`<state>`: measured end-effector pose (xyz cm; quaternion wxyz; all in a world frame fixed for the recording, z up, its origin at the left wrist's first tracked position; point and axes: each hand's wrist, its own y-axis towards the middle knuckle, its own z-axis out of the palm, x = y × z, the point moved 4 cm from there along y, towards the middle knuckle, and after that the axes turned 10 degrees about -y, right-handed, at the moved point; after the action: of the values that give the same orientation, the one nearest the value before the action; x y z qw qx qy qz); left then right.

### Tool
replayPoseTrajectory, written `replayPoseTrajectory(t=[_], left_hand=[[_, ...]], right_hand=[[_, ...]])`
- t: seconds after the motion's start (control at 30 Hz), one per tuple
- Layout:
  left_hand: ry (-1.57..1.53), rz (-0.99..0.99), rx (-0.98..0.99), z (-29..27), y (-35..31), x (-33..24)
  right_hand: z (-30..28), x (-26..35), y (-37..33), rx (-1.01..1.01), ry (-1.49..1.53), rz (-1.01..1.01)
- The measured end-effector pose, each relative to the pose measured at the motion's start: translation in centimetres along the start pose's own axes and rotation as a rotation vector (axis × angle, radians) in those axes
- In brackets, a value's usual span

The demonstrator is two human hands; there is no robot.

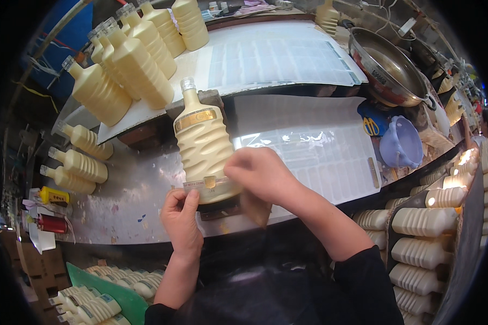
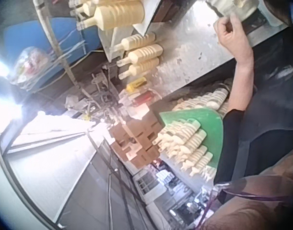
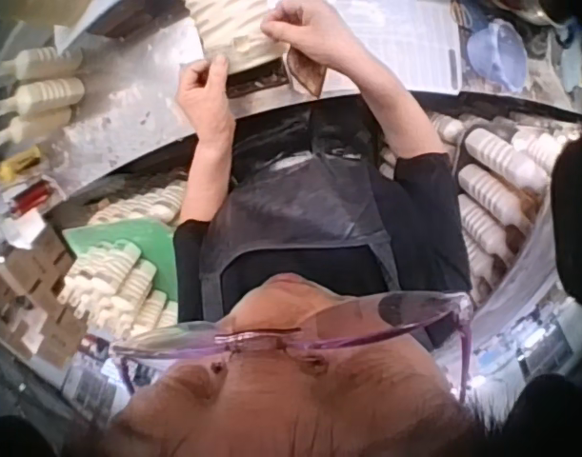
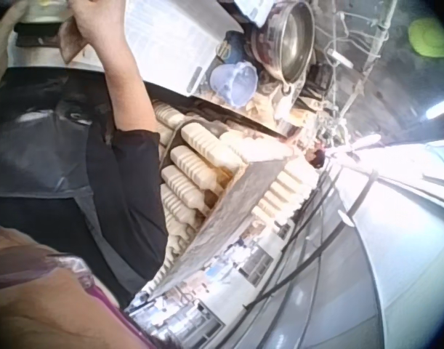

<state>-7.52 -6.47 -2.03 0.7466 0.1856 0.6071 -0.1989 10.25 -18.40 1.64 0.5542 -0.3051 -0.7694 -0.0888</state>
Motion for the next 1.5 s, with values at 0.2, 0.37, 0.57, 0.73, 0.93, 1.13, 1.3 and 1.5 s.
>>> replayPoseTrajectory(t=[0.2, 0.37, 0.57, 0.73, 0.93, 1.13, 1.3, 1.5], left_hand=[[0.009, 0.018, -0.016, 0.0, 0.0, 0.9], [-0.097, -0.077, 0.017, -0.5, -0.1, 1.8], [-0.252, -0.165, 0.067, 0.0, 0.9, 1.8], [-0.189, -0.192, 0.095, 0.8, 0.9, 1.9], [-0.216, -0.194, 0.111, 0.5, 0.8, 2.1], [-0.21, -0.194, 0.106, 0.4, 0.8, 2.2], [-0.191, -0.216, 0.132, 0.3, 0.7, 2.2], [-0.295, -0.219, 0.112, 0.2, 0.8, 2.2]], right_hand=[[0.6, -1.2, 0.3, -0.121, -0.004, -0.042], [0.3, -3.2, 0.5, -0.192, 0.071, -0.036], [2.1, -3.3, -1.6, -0.076, 0.066, 0.107], [3.0, -4.5, -1.3, -0.057, 0.094, 0.119], [3.0, -4.5, -1.4, -0.049, 0.156, 0.121], [3.2, -4.6, -1.5, -0.055, 0.218, 0.122], [3.2, -4.3, -1.5, -0.089, 0.194, 0.095], [2.7, -4.2, -1.3, -0.063, 0.146, 0.103]])
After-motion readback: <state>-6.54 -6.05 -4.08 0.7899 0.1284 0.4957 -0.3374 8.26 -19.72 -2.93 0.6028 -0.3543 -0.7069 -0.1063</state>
